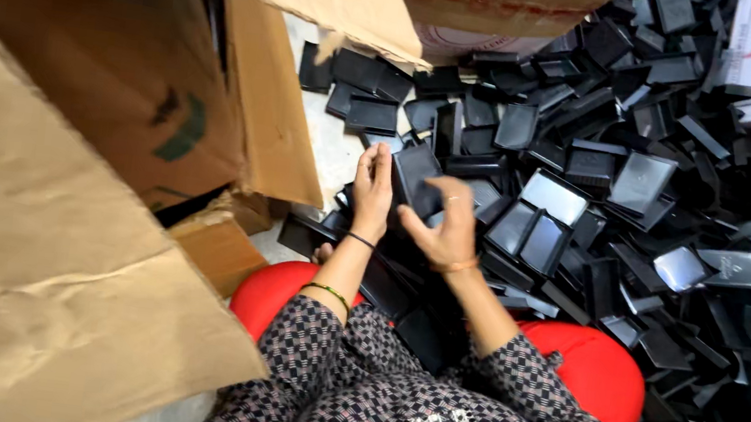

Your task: The person sits on the floor and sorts through a large pile of black compact disc cases. They pick up cases one by one, open them to check the contents, and place them into a cardboard box.

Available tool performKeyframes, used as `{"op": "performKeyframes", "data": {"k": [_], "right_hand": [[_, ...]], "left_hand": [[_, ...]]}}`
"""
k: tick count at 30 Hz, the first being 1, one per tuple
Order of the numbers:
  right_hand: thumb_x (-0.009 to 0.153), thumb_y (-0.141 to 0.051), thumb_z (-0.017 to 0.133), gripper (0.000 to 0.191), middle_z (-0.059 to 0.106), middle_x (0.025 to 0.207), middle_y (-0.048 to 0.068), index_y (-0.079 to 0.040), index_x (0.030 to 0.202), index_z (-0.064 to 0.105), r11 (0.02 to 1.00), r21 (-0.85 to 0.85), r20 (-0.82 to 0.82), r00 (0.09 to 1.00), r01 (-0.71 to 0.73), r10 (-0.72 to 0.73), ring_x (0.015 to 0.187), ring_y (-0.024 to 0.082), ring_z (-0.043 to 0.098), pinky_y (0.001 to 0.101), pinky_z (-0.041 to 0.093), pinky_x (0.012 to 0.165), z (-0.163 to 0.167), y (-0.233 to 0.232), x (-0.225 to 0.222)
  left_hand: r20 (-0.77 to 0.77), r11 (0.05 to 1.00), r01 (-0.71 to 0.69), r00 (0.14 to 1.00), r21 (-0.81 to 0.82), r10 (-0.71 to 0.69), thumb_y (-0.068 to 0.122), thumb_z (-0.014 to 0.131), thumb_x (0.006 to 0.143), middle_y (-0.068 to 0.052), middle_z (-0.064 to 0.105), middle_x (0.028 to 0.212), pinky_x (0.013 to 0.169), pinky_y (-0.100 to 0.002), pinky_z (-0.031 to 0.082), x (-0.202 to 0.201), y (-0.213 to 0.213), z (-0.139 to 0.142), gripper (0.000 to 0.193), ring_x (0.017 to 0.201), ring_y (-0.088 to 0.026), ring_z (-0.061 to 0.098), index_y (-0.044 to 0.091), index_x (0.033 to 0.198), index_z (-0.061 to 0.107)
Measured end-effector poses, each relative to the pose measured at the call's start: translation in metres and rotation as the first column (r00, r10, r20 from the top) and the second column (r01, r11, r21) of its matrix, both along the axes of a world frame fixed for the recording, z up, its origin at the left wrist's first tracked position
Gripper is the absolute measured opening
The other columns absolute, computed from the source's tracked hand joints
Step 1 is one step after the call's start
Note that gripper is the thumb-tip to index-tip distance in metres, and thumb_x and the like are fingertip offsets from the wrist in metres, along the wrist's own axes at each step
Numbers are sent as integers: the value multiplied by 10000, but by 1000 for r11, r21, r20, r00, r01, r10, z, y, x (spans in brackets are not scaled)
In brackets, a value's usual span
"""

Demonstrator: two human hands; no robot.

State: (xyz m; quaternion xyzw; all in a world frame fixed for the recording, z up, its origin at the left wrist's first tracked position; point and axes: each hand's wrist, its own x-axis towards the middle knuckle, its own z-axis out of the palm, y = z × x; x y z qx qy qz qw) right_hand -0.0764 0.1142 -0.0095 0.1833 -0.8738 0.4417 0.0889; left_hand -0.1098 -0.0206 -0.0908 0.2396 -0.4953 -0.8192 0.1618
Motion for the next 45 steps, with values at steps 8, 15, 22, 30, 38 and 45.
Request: {"op": "performKeyframes", "data": {"k": [8,15,22,30,38,45], "right_hand": [[872,-128,822,494,708,1141,68,13,1322,673,912,-403,409,907,80,101,1005,123,651,264,537,889,-15,16,-24],[872,-132,822,496,706,1156,51,7,1321,662,871,-491,390,895,4,215,1029,106,655,258,535,910,-25,14,-15],[837,-232,848,510,725,1075,40,-43,1289,707,953,-296,365,929,64,51,940,95,647,260,541,855,-16,20,-18],[855,-253,829,601,637,1292,265,16,1352,624,975,6,-50,974,-223,223,1183,366,634,413,501,1009,-21,12,16],[963,-275,690,393,705,811,201,-8,1243,626,978,205,312,950,-44,-23,705,293,713,375,548,689,-4,26,4],[974,-300,694,410,614,678,167,31,1197,604,981,79,344,929,-175,138,590,152,531,341,451,539,-7,32,12]], "left_hand": [[-135,777,330,942,537,-307,611,480,981,-45,713,1072,881,-323,556,2,3,5,596,949,-159,683,91,1222,646],[-54,828,269,959,491,-279,670,414,994,-63,706,1085,887,-335,553,2,1,3,681,965,-179,671,82,1241,654],[-85,793,366,923,488,-374,698,433,982,-83,709,1125,898,-328,565,7,4,14,779,996,-182,679,19,1316,616],[8,788,184,972,588,-233,776,433,918,-128,669,988,777,-373,568,0,0,-2,852,843,-225,666,32,1304,586],[114,985,70,992,-157,-52,728,407,1096,-72,631,1225,983,-370,451,-4,1,-9,767,1154,-237,596,7,1307,563],[217,865,14,970,-502,111,639,417,1027,-179,622,666,688,-445,493,9,-4,13,768,675,-332,609,-43,778,666]]}}
